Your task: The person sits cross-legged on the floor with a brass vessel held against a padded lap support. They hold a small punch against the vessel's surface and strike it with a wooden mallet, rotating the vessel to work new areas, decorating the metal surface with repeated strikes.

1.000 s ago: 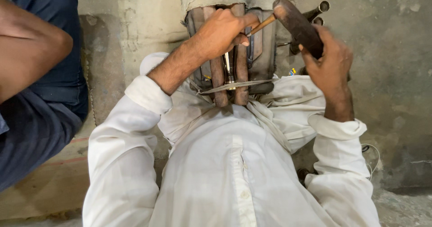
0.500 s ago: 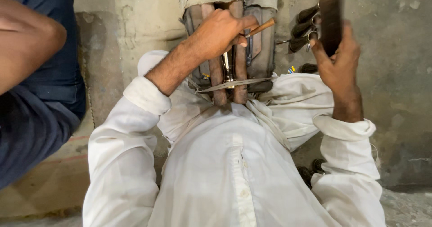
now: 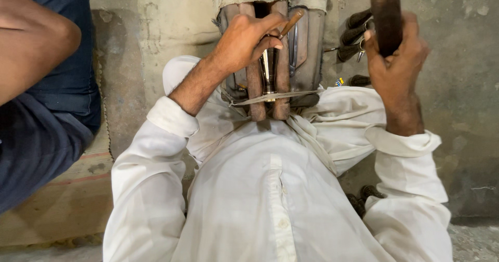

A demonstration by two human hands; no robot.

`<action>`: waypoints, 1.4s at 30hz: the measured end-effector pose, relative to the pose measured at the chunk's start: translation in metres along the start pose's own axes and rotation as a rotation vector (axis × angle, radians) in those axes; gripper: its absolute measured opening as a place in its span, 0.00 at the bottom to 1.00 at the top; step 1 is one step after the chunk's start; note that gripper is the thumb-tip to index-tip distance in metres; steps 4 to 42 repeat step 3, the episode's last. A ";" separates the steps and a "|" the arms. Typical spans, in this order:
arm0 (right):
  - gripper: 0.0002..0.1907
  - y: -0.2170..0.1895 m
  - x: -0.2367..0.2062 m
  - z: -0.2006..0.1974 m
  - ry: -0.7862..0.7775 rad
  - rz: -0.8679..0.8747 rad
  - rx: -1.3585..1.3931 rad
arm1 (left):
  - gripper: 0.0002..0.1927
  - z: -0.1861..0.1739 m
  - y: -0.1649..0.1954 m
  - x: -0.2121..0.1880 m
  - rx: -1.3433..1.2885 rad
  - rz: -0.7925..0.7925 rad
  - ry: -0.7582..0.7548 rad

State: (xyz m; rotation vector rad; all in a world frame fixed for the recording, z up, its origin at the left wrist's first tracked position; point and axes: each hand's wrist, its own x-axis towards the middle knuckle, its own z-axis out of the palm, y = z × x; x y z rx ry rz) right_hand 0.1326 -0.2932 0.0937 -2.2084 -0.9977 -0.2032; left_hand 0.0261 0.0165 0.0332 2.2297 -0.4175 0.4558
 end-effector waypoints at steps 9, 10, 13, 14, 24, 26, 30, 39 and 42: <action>0.25 -0.032 0.017 -0.021 -0.155 -0.173 -0.458 | 0.18 0.005 -0.003 -0.005 0.059 0.013 0.007; 0.25 -0.032 0.017 -0.021 -0.155 -0.173 -0.458 | 0.18 0.005 -0.003 -0.005 0.059 0.013 0.007; 0.25 -0.032 0.017 -0.021 -0.155 -0.173 -0.458 | 0.18 0.005 -0.003 -0.005 0.059 0.013 0.007; 0.25 -0.032 0.017 -0.021 -0.155 -0.173 -0.458 | 0.18 0.005 -0.003 -0.005 0.059 0.013 0.007; 0.25 -0.032 0.017 -0.021 -0.155 -0.173 -0.458 | 0.18 0.005 -0.003 -0.005 0.059 0.013 0.007; 0.25 -0.032 0.017 -0.021 -0.155 -0.173 -0.458 | 0.18 0.005 -0.003 -0.005 0.059 0.013 0.007; 0.25 -0.032 0.017 -0.021 -0.155 -0.173 -0.458 | 0.18 0.005 -0.003 -0.005 0.059 0.013 0.007; 0.25 -0.032 0.017 -0.021 -0.155 -0.173 -0.458 | 0.18 0.005 -0.003 -0.005 0.059 0.013 0.007; 0.25 -0.032 0.017 -0.021 -0.155 -0.173 -0.458 | 0.18 0.005 -0.003 -0.005 0.059 0.013 0.007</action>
